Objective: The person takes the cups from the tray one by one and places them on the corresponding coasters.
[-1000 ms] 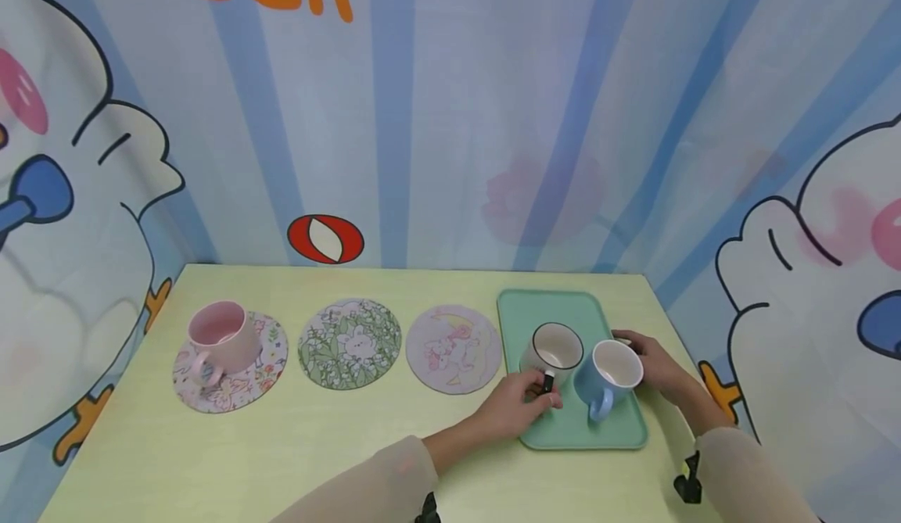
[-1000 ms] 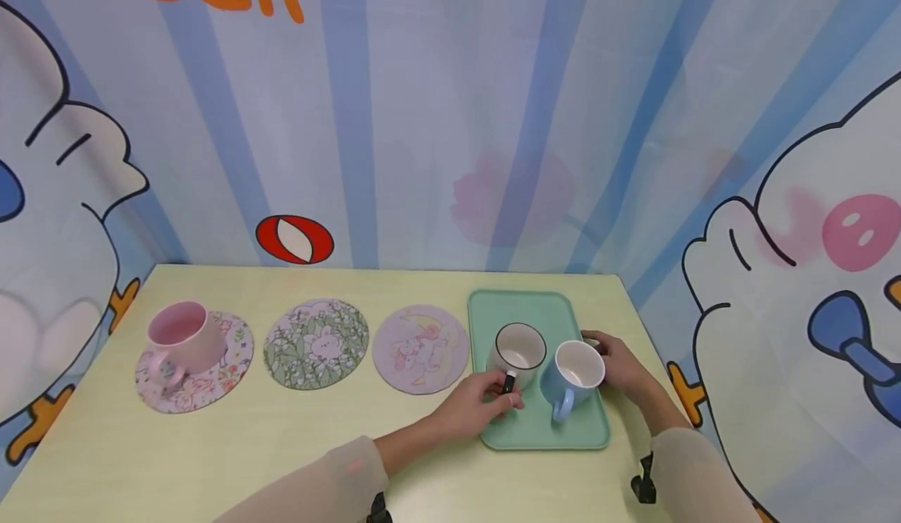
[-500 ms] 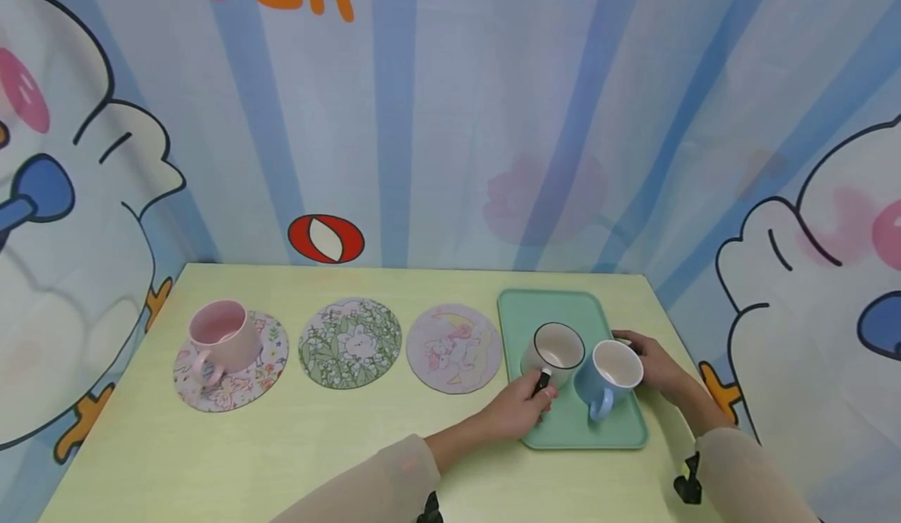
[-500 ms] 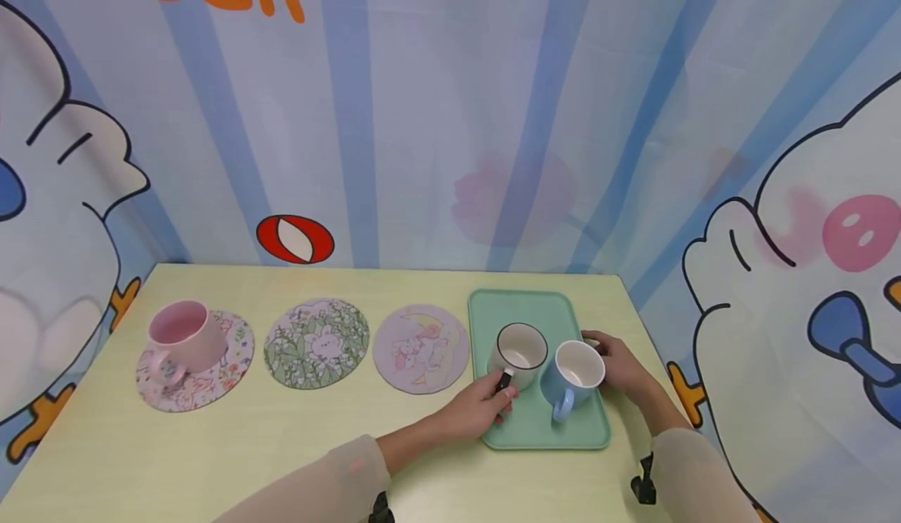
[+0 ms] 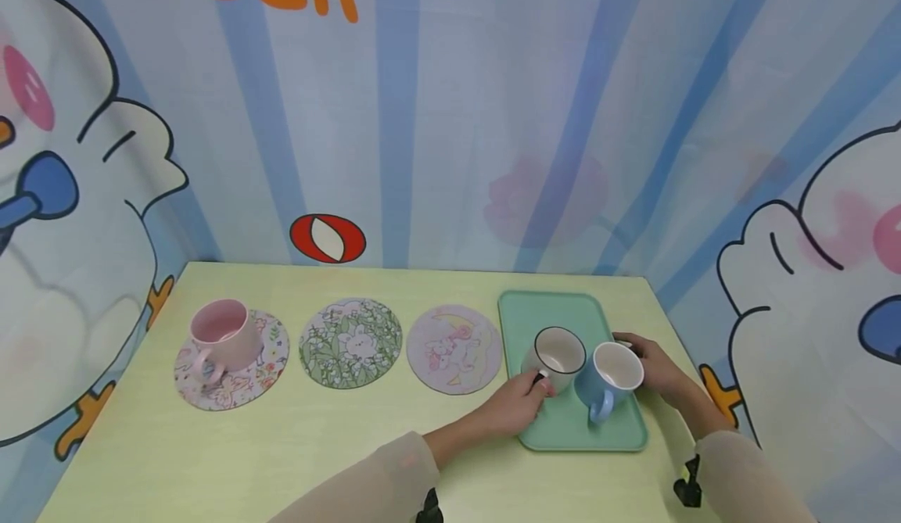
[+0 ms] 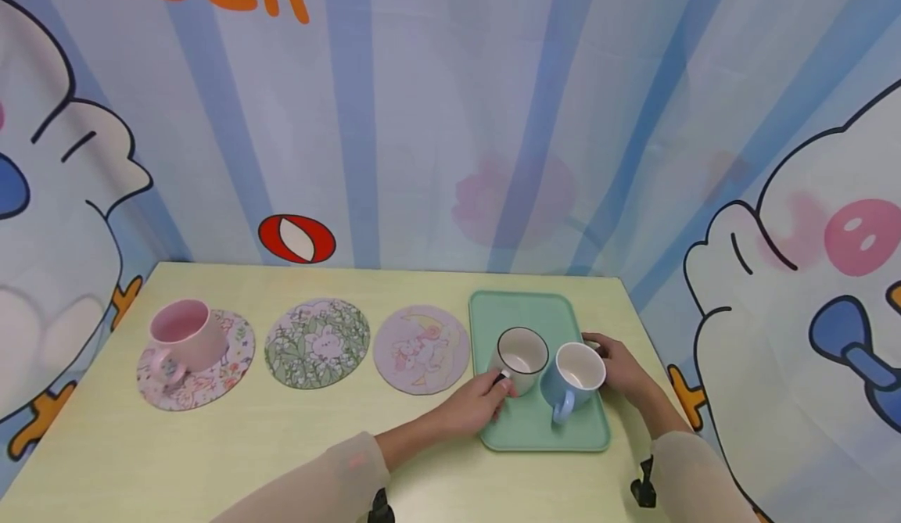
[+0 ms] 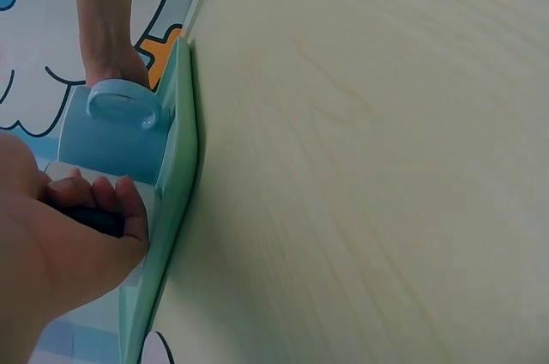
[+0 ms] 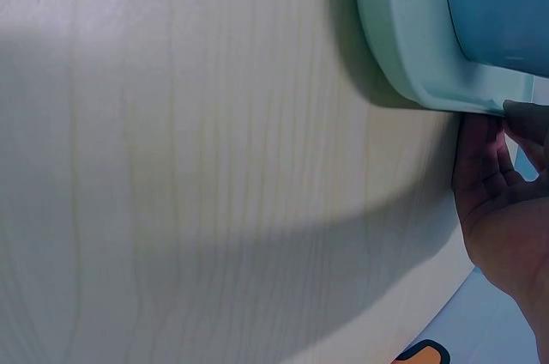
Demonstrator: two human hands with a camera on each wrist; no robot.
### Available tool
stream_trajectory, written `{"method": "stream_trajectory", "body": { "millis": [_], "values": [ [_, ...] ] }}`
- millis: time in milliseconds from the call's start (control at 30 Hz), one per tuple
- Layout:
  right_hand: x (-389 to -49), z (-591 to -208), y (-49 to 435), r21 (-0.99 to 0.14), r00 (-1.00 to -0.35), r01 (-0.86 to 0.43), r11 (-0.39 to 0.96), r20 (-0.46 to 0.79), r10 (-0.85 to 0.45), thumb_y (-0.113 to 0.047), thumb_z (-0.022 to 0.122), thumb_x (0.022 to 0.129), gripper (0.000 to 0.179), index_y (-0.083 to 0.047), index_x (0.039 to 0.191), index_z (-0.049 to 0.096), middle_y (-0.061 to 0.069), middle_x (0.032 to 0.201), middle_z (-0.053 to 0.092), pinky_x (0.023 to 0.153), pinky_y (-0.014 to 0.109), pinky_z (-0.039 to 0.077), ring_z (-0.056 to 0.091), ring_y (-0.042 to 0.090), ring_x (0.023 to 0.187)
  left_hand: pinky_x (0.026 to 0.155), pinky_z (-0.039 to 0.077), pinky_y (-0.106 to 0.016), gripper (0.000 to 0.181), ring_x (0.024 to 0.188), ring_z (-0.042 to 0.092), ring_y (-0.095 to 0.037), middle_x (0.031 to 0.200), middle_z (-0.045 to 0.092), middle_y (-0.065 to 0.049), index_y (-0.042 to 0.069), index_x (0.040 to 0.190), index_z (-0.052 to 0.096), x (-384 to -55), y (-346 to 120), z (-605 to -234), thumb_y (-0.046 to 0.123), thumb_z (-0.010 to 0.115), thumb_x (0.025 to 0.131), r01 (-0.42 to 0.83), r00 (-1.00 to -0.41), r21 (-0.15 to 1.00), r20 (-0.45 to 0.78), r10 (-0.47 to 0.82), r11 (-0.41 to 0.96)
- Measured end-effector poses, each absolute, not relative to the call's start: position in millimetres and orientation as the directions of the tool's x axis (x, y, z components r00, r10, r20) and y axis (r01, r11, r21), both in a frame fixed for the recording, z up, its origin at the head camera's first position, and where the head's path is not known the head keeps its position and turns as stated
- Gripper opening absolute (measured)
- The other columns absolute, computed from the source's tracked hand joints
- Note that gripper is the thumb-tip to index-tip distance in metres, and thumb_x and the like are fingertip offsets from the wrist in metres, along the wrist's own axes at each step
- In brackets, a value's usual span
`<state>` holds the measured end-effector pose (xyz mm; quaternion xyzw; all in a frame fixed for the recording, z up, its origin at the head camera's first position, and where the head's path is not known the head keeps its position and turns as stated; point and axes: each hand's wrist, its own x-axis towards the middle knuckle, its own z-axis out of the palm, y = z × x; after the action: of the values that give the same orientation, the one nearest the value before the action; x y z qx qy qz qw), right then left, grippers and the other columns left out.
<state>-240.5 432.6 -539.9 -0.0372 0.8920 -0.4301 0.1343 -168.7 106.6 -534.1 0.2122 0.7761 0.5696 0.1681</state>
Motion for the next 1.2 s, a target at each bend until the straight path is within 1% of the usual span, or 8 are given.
{"method": "stream_trajectory", "body": {
  "millis": [67, 133, 267, 367, 533, 633, 900, 1200],
  "values": [
    [-243, -545, 436, -0.78, -0.961, 0.046, 0.625, -0.204, -0.184, -0.006, 0.062, 0.103, 0.064, 0.014, 0.157, 0.034, 0.025, 0.123, 0.063, 0.081, 0.033, 0.052, 0.057, 0.023, 0.1, 0.079, 0.045, -0.028, 0.033, 0.08, 0.051, -0.008, 0.091, 0.061, -0.003, 0.007, 0.115, 0.066, -168, 107, -534, 0.028, 0.041, 0.116, 0.149, -0.86, 0.95, -0.012, 0.51, 0.273],
    [-243, -545, 437, -0.784, -0.962, 0.039, 0.619, -0.197, -0.19, -0.007, 0.063, 0.103, 0.064, 0.013, 0.157, 0.035, 0.024, 0.123, 0.063, 0.081, 0.032, 0.052, 0.057, 0.023, 0.099, 0.078, 0.045, -0.028, 0.032, 0.08, 0.051, -0.008, 0.09, 0.061, -0.003, 0.007, 0.115, 0.066, -168, 108, -535, 0.028, 0.041, 0.116, 0.146, -0.864, 0.952, -0.009, 0.504, 0.268],
    [-241, -544, 436, -0.797, -0.966, 0.026, 0.603, -0.175, -0.19, -0.007, 0.065, 0.101, 0.064, 0.012, 0.156, 0.037, 0.021, 0.118, 0.064, 0.079, 0.031, 0.052, 0.057, 0.021, 0.097, 0.069, 0.044, -0.026, 0.032, 0.07, 0.05, -0.008, 0.078, 0.053, 0.002, 0.008, 0.115, 0.066, -168, 110, -537, 0.029, 0.041, 0.116, 0.116, -0.866, 0.966, -0.016, 0.499, 0.233],
    [-239, -542, 434, -0.8, -0.968, 0.021, 0.599, -0.167, -0.189, -0.006, 0.066, 0.1, 0.064, 0.012, 0.155, 0.039, 0.02, 0.116, 0.065, 0.079, 0.03, 0.052, 0.057, 0.02, 0.095, 0.066, 0.043, -0.025, 0.032, 0.068, 0.049, -0.006, 0.077, 0.05, 0.005, 0.008, 0.115, 0.065, -169, 111, -540, 0.029, 0.04, 0.117, 0.116, -0.869, 0.968, -0.009, 0.494, 0.221],
    [-237, -541, 433, -0.791, -0.965, 0.024, 0.612, -0.178, -0.192, -0.009, 0.065, 0.102, 0.064, 0.012, 0.156, 0.038, 0.028, 0.126, 0.063, 0.081, 0.03, 0.053, 0.058, 0.021, 0.1, 0.069, 0.044, -0.025, 0.033, 0.07, 0.049, -0.005, 0.078, 0.052, 0.006, 0.009, 0.112, 0.066, -170, 109, -542, 0.027, 0.039, 0.116, 0.159, -0.873, 0.961, 0.031, 0.486, 0.225],
    [-238, -543, 434, -0.781, -0.965, 0.023, 0.624, -0.181, -0.191, -0.008, 0.063, 0.103, 0.063, 0.013, 0.156, 0.037, 0.029, 0.13, 0.062, 0.082, 0.03, 0.053, 0.058, 0.022, 0.103, 0.069, 0.044, -0.025, 0.032, 0.071, 0.05, -0.005, 0.077, 0.052, 0.006, 0.01, 0.11, 0.066, -171, 107, -543, 0.027, 0.04, 0.116, 0.168, -0.877, 0.96, 0.042, 0.479, 0.223],
    [-241, -544, 434, -0.786, -0.964, 0.022, 0.618, -0.182, -0.196, -0.007, 0.064, 0.103, 0.063, 0.013, 0.156, 0.036, 0.026, 0.127, 0.063, 0.081, 0.03, 0.053, 0.057, 0.022, 0.101, 0.067, 0.044, -0.025, 0.032, 0.069, 0.049, -0.005, 0.076, 0.052, 0.006, 0.011, 0.109, 0.066, -170, 100, -537, 0.029, 0.04, 0.117, 0.182, -0.873, 0.963, 0.066, 0.483, 0.198],
    [-239, -541, 435, -0.805, -0.965, 0.016, 0.594, -0.167, -0.2, -0.007, 0.066, 0.101, 0.065, 0.012, 0.155, 0.038, 0.024, 0.123, 0.064, 0.081, 0.03, 0.053, 0.057, 0.022, 0.098, 0.067, 0.042, -0.024, 0.033, 0.068, 0.048, -0.006, 0.074, 0.052, 0.006, 0.012, 0.108, 0.066, -168, 88, -517, 0.032, 0.04, 0.116, 0.218, -0.868, 0.956, 0.099, 0.486, 0.195]
  ]
}}
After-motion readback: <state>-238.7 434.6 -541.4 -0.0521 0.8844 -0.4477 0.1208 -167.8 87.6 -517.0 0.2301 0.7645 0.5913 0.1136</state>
